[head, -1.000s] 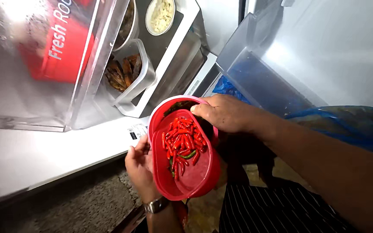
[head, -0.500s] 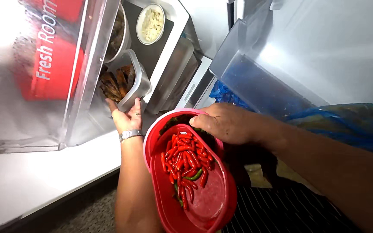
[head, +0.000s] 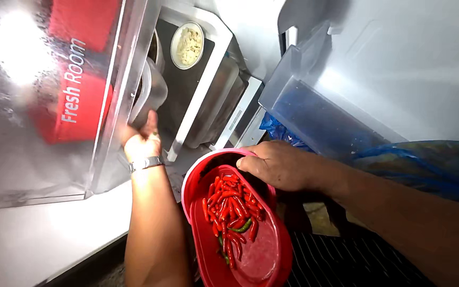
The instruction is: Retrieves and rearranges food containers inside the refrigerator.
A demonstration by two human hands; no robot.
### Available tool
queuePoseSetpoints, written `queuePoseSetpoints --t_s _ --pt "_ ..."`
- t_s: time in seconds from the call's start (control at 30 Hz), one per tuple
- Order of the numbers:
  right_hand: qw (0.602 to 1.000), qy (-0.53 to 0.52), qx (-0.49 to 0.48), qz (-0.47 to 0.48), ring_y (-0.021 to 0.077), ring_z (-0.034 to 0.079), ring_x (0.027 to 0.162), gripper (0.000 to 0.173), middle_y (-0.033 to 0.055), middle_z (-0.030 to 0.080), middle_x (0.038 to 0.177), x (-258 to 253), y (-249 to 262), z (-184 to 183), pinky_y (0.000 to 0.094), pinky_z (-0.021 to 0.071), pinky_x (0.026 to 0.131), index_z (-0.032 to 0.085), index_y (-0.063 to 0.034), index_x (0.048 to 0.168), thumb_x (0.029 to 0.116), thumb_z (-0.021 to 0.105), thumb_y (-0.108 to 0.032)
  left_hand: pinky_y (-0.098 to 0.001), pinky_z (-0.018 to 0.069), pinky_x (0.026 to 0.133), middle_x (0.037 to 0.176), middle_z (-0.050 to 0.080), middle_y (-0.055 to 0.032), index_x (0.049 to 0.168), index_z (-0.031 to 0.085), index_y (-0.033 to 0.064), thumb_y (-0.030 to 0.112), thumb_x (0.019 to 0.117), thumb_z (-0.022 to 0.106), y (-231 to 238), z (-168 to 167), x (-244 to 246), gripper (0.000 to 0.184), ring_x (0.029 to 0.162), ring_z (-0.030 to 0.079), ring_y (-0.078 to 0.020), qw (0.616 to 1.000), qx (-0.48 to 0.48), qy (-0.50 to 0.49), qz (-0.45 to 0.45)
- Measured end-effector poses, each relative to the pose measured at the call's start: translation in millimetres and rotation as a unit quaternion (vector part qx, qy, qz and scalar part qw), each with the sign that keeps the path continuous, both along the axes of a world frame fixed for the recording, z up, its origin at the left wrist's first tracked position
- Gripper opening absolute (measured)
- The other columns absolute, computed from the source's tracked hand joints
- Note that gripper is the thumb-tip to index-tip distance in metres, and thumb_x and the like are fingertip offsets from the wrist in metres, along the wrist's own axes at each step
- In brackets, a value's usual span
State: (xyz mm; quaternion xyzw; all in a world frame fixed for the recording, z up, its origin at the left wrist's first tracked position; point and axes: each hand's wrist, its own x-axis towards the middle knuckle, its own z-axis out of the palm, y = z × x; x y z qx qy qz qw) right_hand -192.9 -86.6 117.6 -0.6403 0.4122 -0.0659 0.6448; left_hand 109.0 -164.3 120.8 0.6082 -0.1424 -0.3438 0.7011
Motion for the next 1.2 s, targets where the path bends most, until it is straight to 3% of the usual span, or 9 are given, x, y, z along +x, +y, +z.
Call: queuePoseSetpoints --t_s 0.2,0.27,0.43,0.57,0.67,0.77,0.9,1.0,1.2 --pt "1.000 0.008 -0.002 0.007 0.0133 0.065 0.084 0.041 0.0031 0.068 0.089 -0.5 -2.5 0.7 0.0373 0.0522 0.073 0.070 -0.0149 0.124 0.1084 0.038 -0.037 -0.0494 0.0609 0.086 0.130 0.056 -0.0196 0.144 0.039 0.0024 0.011 0.1097 0.037 -76.1 -10.5 -19.7 0.035 0.112 0.064 -0.0302 0.997 -0.063 -0.053 -0.010" --pt "1.000 0.006 -0.004 -0.001 0.0126 0.063 0.081 0.039 0.0021 0.066 0.085 -1.0 -2.1 0.7 0.0367 0.0500 0.070 0.071 -0.0141 0.114 0.1074 0.039 -0.036 -0.0497 0.0601 0.087 0.130 0.056 -0.0207 0.145 0.039 0.0032 0.015 0.1109 0.036 -99.0 -14.6 -21.4 0.036 0.112 0.064 -0.0317 0.997 -0.068 -0.032 -0.019" --pt "1.000 0.015 0.006 0.022 0.0144 0.064 0.084 0.041 0.0040 0.066 0.087 -4.1 -3.7 5.3 0.0373 0.0506 0.072 0.068 -0.0126 0.124 0.1088 0.038 -0.036 -0.0435 0.0553 0.099 0.145 0.047 -0.0209 0.153 0.031 0.0024 0.014 0.1129 0.030 -126.0 -16.3 -23.4 0.042 0.127 0.056 -0.0304 0.993 -0.026 -0.096 -0.057" --pt "1.000 0.018 0.007 0.020 0.0143 0.064 0.083 0.042 0.0034 0.066 0.087 -3.7 -2.4 3.0 0.0368 0.0507 0.071 0.067 -0.0132 0.127 0.1086 0.038 -0.037 -0.0497 0.0588 0.093 0.138 0.055 -0.0209 0.149 0.038 0.0050 0.019 0.1111 0.040 -124.2 -15.9 -11.4 0.040 0.120 0.062 -0.0338 0.996 -0.038 -0.052 -0.054" --pt "1.000 0.021 -0.005 0.009 0.0137 0.065 0.084 0.041 0.0028 0.067 0.088 -2.7 0.0 0.9 0.0369 0.0517 0.071 0.068 -0.0148 0.126 0.1085 0.037 -0.036 -0.0486 0.0618 0.084 0.128 0.060 -0.0197 0.144 0.042 0.0053 0.021 0.1092 0.047 -96.3 -6.3 -14.4 0.039 0.109 0.066 -0.0321 0.995 0.038 -0.065 -0.068" --pt "1.000 0.014 -0.015 -0.009 0.0156 0.066 0.083 0.040 0.0042 0.068 0.088 -1.8 3.1 -0.9 0.0386 0.0526 0.070 0.070 -0.0130 0.123 0.1083 0.038 -0.034 -0.0398 0.0628 0.071 0.097 0.065 -0.0133 0.128 0.046 0.0010 0.038 0.1086 0.047 -50.8 -1.6 -25.3 0.042 0.079 0.070 -0.0235 0.964 0.183 -0.149 -0.122" --pt "0.999 0.019 -0.037 -0.019 0.0160 0.064 0.075 0.040 0.0035 0.066 0.081 0.2 6.9 -5.7 0.0395 0.0510 0.063 0.072 -0.0142 0.118 0.1079 0.037 -0.031 -0.0419 0.0602 0.088 0.118 0.068 -0.0103 0.131 0.055 0.0021 0.047 0.1062 0.047 39.0 11.8 -27.2 0.052 0.102 0.071 -0.0222 0.902 0.263 -0.189 -0.284" --pt "0.999 0.026 -0.023 -0.021 0.0162 0.066 0.076 0.040 0.0041 0.067 0.084 -0.3 5.4 -4.0 0.0408 0.0531 0.065 0.071 -0.0130 0.115 0.1084 0.036 -0.031 -0.0402 0.0540 0.100 0.130 0.067 -0.0045 0.135 0.060 0.0116 0.049 0.1079 0.042 122.9 29.4 -40.0 0.050 0.118 0.066 -0.0199 0.914 0.231 -0.171 -0.287" --pt "0.998 0.007 -0.032 -0.046 0.0166 0.062 0.078 0.037 0.0039 0.064 0.082 -2.0 1.4 -3.1 0.0417 0.0477 0.066 0.071 -0.0109 0.108 0.1067 0.040 -0.030 -0.0207 0.0599 0.079 0.094 0.074 0.0063 0.112 0.065 0.0171 0.030 0.1131 0.020 212.0 18.0 -77.8 0.047 0.089 0.070 0.0002 0.963 0.146 -0.051 -0.221"
